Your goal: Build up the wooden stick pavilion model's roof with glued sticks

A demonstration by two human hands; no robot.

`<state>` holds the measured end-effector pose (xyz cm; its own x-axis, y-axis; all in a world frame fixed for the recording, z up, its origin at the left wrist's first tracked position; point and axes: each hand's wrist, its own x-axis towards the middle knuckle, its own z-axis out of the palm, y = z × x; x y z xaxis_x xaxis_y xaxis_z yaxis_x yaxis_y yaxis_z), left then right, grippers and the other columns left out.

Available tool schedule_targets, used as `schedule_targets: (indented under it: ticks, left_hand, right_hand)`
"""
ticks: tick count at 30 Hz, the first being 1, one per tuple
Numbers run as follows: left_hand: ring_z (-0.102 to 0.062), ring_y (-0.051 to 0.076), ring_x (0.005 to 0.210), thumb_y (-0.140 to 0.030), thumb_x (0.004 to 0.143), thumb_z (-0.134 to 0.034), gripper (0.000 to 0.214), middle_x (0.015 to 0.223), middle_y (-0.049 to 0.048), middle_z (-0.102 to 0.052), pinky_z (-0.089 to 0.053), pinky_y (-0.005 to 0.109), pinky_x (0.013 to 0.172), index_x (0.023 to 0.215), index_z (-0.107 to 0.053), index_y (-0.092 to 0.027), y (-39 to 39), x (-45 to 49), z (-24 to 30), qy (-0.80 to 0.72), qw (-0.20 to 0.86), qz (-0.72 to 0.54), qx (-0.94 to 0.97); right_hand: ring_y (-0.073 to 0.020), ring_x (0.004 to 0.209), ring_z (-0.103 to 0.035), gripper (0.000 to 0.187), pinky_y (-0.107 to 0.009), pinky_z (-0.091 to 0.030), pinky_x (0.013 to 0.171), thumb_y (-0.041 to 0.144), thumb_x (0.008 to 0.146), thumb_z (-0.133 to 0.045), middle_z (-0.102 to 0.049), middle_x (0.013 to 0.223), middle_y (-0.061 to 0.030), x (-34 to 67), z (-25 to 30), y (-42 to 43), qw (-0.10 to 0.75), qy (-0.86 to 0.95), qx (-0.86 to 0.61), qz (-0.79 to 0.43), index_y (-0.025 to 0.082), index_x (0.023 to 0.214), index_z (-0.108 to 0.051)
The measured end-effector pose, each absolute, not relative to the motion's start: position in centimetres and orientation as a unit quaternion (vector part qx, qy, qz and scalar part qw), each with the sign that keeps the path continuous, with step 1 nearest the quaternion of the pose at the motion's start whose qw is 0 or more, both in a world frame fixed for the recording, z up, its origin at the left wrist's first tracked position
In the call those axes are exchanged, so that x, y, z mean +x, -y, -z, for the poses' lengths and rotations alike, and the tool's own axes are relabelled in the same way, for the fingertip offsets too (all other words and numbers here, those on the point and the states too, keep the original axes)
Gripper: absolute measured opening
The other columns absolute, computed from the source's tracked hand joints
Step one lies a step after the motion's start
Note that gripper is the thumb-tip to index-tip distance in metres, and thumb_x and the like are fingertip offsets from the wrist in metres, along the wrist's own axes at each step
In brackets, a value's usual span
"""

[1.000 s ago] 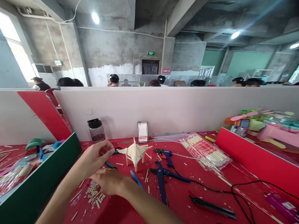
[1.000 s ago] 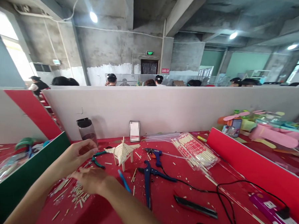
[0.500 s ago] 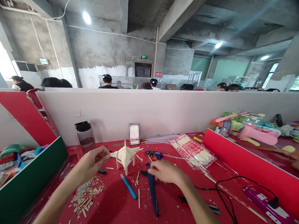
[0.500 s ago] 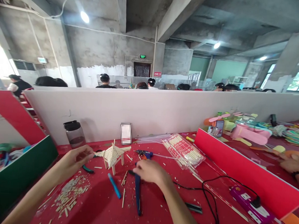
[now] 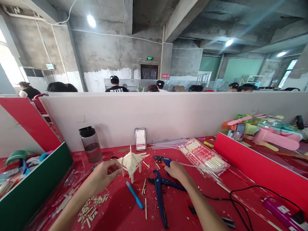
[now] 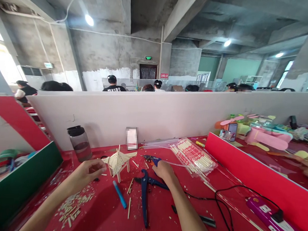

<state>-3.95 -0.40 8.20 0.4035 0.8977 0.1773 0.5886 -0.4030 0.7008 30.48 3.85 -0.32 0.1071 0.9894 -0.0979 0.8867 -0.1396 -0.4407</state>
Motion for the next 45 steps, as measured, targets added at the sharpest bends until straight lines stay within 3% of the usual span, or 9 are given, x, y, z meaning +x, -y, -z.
schedule_targets:
  ticks: [4, 8, 14, 19, 23, 27, 31, 36, 45]
  left_hand:
    - [-0.054, 0.016, 0.063, -0.045, 0.096, -0.052, 0.03, 0.071, -0.0006, -0.059, -0.046, 0.025, 0.058, 0.084, -0.059, -0.019, 0.1, -4.3, -7.8, -0.47, 0.265, -0.298, 0.788]
    - [-0.058, 0.017, 0.073, -0.042, 0.098, -0.049, 0.027, 0.083, 0.0027, -0.062, -0.049, 0.025, 0.062, 0.087, -0.057, -0.02, 0.5, -3.7, -8.1, -0.463, 0.239, -0.303, 0.798]
    - [-0.064, 0.022, 0.094, -0.039, 0.099, -0.048, 0.021, 0.106, 0.008, -0.068, -0.053, 0.033, 0.082, 0.095, -0.06, -0.022, 1.1, -3.0, -8.1, -0.414, 0.246, -0.281, 0.83]
    - [-0.065, 0.022, 0.096, -0.038, 0.1, -0.047, 0.021, 0.107, 0.0096, -0.069, -0.052, 0.033, 0.084, 0.096, -0.06, -0.021, 1.0, -3.0, -7.4, -0.41, 0.255, -0.276, 0.831]
    - [-0.064, 0.021, 0.094, -0.036, 0.1, -0.047, 0.021, 0.105, 0.008, -0.069, -0.05, 0.031, 0.084, 0.094, -0.06, -0.021, 0.8, -2.9, -7.0, -0.401, 0.245, -0.276, 0.838]
    - [-0.064, 0.022, 0.096, -0.038, 0.101, -0.047, 0.022, 0.107, 0.0084, -0.069, -0.05, 0.033, 0.086, 0.096, -0.061, -0.022, 0.8, -2.9, -6.8, -0.409, 0.244, -0.276, 0.835]
    - [-0.064, 0.022, 0.097, -0.039, 0.1, -0.047, 0.023, 0.106, 0.0086, -0.069, -0.05, 0.034, 0.087, 0.095, -0.061, -0.021, 0.8, -2.8, -6.8, -0.405, 0.237, -0.28, 0.837]
    - [-0.062, 0.019, 0.093, -0.035, 0.1, -0.049, 0.019, 0.102, 0.0059, -0.068, -0.048, 0.031, 0.086, 0.091, -0.06, -0.021, 0.8, -2.7, -6.8, -0.402, 0.231, -0.284, 0.839]
    - [-0.062, 0.02, 0.093, -0.034, 0.1, -0.05, 0.019, 0.104, 0.0068, -0.068, -0.047, 0.03, 0.085, 0.089, -0.058, -0.021, 0.8, -2.7, -6.8, -0.395, 0.231, -0.283, 0.843]
  right_hand:
    - [-0.0244, 0.077, -0.074, 0.025, -0.032, -0.053, 0.073, 0.029, 0.096, -0.047, -0.076, 0.082, -0.0112, 31.8, 0.2, -2.3, 0.252, 0.642, -0.665, -0.287, 0.013, 0.105, -0.064]
    - [-0.0223, 0.096, -0.073, 0.029, -0.033, -0.056, 0.081, 0.036, 0.096, -0.044, -0.074, 0.104, -0.0098, 32.1, -0.2, 0.0, 0.364, 0.635, -0.585, -0.35, 0.019, 0.119, -0.052]
    - [-0.025, 0.088, -0.069, 0.04, -0.042, -0.053, 0.09, 0.058, 0.081, -0.071, -0.068, 0.087, -0.0046, 30.8, -0.6, 2.4, 0.525, 0.551, -0.413, -0.499, 0.022, 0.095, -0.058]
    - [-0.0257, 0.093, -0.069, 0.041, -0.043, -0.052, 0.093, 0.057, 0.08, -0.075, -0.072, 0.093, -0.0078, 29.9, -1.3, 3.7, 0.473, 0.596, -0.366, -0.536, 0.019, 0.095, -0.066]
    - [-0.0206, 0.078, -0.066, 0.04, -0.034, -0.053, 0.075, 0.054, 0.08, -0.077, -0.07, 0.083, -0.0039, 29.1, -1.6, 4.5, 0.438, 0.634, -0.39, -0.504, 0.02, 0.098, -0.071]
    - [-0.0163, 0.061, -0.055, 0.048, -0.029, -0.048, 0.061, 0.065, 0.089, -0.059, -0.06, 0.068, -0.0001, 28.2, -1.4, 5.2, 0.441, 0.646, -0.43, -0.451, 0.022, 0.104, -0.073]
    - [-0.0188, 0.064, -0.057, 0.048, -0.031, -0.05, 0.064, 0.067, 0.092, -0.052, -0.059, 0.068, -0.0003, 27.0, -1.0, 5.7, 0.421, 0.673, -0.447, -0.414, 0.024, 0.096, -0.071]
    - [-0.0251, 0.087, -0.064, 0.035, -0.033, -0.051, 0.079, 0.057, 0.093, -0.054, -0.067, 0.088, -0.0045, 25.1, -0.4, 6.0, 0.434, 0.706, -0.471, -0.302, 0.026, 0.086, -0.069]
    - [-0.0216, 0.084, -0.062, 0.035, -0.032, -0.047, 0.078, 0.049, 0.099, -0.047, -0.062, 0.085, -0.0027, 24.1, -0.3, 6.1, 0.425, 0.734, -0.457, -0.268, 0.023, 0.08, -0.059]
